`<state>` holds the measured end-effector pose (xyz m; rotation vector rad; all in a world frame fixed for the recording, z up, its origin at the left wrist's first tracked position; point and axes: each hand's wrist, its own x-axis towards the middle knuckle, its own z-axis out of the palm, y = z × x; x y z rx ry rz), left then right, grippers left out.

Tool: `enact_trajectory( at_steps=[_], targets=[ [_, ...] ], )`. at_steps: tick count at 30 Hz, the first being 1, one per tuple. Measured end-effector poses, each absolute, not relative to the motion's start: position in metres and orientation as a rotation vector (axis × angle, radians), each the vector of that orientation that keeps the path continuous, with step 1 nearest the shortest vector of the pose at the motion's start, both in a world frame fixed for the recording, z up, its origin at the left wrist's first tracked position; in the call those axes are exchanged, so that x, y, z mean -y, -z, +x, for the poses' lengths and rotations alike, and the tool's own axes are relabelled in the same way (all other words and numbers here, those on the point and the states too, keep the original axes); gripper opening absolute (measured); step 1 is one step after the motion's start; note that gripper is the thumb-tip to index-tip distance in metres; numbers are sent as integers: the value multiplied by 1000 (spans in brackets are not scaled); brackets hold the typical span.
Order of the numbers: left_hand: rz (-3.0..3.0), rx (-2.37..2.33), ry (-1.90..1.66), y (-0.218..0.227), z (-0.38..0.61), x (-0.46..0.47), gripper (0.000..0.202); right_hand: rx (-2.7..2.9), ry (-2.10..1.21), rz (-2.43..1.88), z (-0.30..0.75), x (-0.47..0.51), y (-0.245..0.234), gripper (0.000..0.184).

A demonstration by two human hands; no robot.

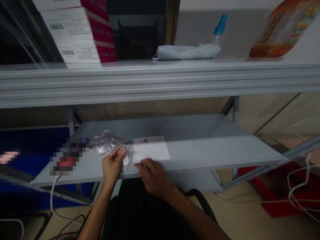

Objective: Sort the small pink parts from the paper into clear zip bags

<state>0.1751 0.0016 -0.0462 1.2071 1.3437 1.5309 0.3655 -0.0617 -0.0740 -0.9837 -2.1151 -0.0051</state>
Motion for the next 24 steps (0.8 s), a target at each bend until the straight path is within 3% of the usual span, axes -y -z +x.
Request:
enact_trajectory(
  at_steps=[2, 6, 9, 14, 24],
  targets=[
    [1213, -1326, -1531, 49, 175, -2, 51, 2220, 43, -804, 364, 88, 91, 23],
    [1184, -1288, -1524, 52, 175, -2, 54, 2008, 27, -995, 369, 108, 110, 23],
    [1192, -1275, -1492, 51, 175, -2, 53, 1765, -55, -1056, 376, 82, 83, 21],
    [1194, -1251, -1496, 47, 174, -1, 49, 1897, -178, -1218, 372, -6, 23, 23],
    [1209, -1256, -1415, 48, 171, -2, 55, 2144, -161, -1427, 354, -60, 39, 15]
  ],
)
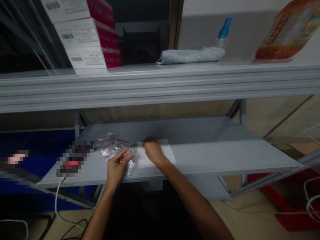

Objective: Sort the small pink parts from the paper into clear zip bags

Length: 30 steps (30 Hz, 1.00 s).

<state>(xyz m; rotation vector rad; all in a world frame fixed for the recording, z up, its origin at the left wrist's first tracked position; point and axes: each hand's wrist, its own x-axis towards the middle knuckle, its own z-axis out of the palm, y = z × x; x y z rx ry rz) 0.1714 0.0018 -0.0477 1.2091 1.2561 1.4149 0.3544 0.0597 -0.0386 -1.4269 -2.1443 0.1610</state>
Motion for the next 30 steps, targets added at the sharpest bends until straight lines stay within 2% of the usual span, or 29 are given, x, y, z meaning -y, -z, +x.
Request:
enact_trajectory(
  at_steps=[12, 19, 23, 27, 30],
  targets=[
    [1206, -1251, -1432, 46, 174, -2, 52, 2150, -225, -1284, 361, -55, 48, 19],
    [1191, -1205, -1356, 44, 175, -2, 51, 1888, -741, -939, 360, -39, 29, 14],
    [1279, -1166, -1305, 43, 175, 0, 45, 1953, -836, -782, 358, -36, 23, 16],
    [1233, -1163, -1319, 43, 174, 0, 48, 1730, -680, -1020, 378, -46, 29, 26],
    [1205, -1168, -1389, 44, 173, -1, 57, 1713, -440, -1281, 396, -53, 40, 21]
  ],
)
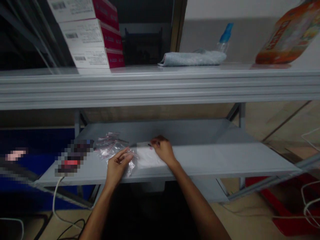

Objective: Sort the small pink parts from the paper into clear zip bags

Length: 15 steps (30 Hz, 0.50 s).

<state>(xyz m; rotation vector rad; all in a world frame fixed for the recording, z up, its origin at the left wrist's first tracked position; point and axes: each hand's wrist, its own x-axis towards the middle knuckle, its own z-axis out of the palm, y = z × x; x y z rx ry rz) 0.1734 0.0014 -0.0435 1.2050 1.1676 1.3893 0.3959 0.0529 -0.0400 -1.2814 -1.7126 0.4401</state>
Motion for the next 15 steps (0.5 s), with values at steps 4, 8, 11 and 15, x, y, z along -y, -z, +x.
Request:
enact_trajectory(
  at_steps=[4, 8, 11, 15],
  targets=[
    [1218, -1193, -1446, 44, 173, -3, 61, 1862, -304, -1450, 403, -53, 50, 14],
    [1228, -1190, -1453, 43, 173, -2, 52, 1911, -250, -1554, 401, -50, 56, 16],
    [1190, -1159, -1458, 43, 172, -1, 46, 1954, -279, -1526, 403, -49, 57, 14],
    [1190, -1139, -1450, 42, 171, -1, 43, 1888, -377, -1390, 400, -46, 48, 17]
  ],
)
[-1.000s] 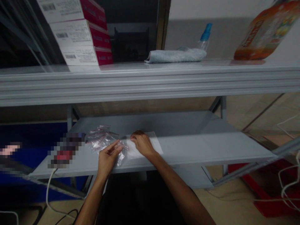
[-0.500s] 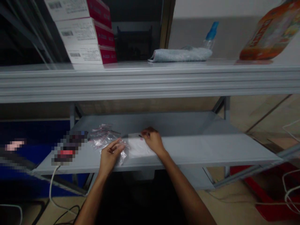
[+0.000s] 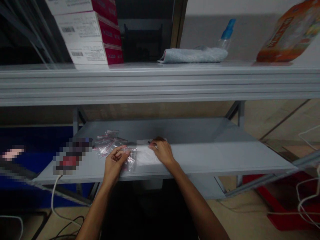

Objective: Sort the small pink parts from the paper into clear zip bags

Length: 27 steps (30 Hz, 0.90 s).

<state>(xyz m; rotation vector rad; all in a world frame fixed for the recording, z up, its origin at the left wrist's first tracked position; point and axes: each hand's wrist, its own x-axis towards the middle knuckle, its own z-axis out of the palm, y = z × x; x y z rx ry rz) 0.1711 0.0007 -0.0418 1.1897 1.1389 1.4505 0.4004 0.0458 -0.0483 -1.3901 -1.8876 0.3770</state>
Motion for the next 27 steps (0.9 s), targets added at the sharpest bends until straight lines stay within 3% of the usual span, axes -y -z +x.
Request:
enact_trajectory(
  at_steps=[6, 13, 21, 27],
  targets=[
    [1305, -1118, -1241, 34, 170, -1, 46, 1897, -798, -960, 374, -42, 24, 22],
    [1337, -1140, -1202, 34, 170, -3, 45, 1984, -909, -812, 363, -45, 28, 23],
    [1258, -1098, -1288, 36, 170, -4, 42, 2015, -257, -1404, 386, -50, 39, 22],
    [1243, -1076, -1287, 39, 170, -6, 40, 2115, -199, -1491, 384, -47, 42, 21]
  ],
)
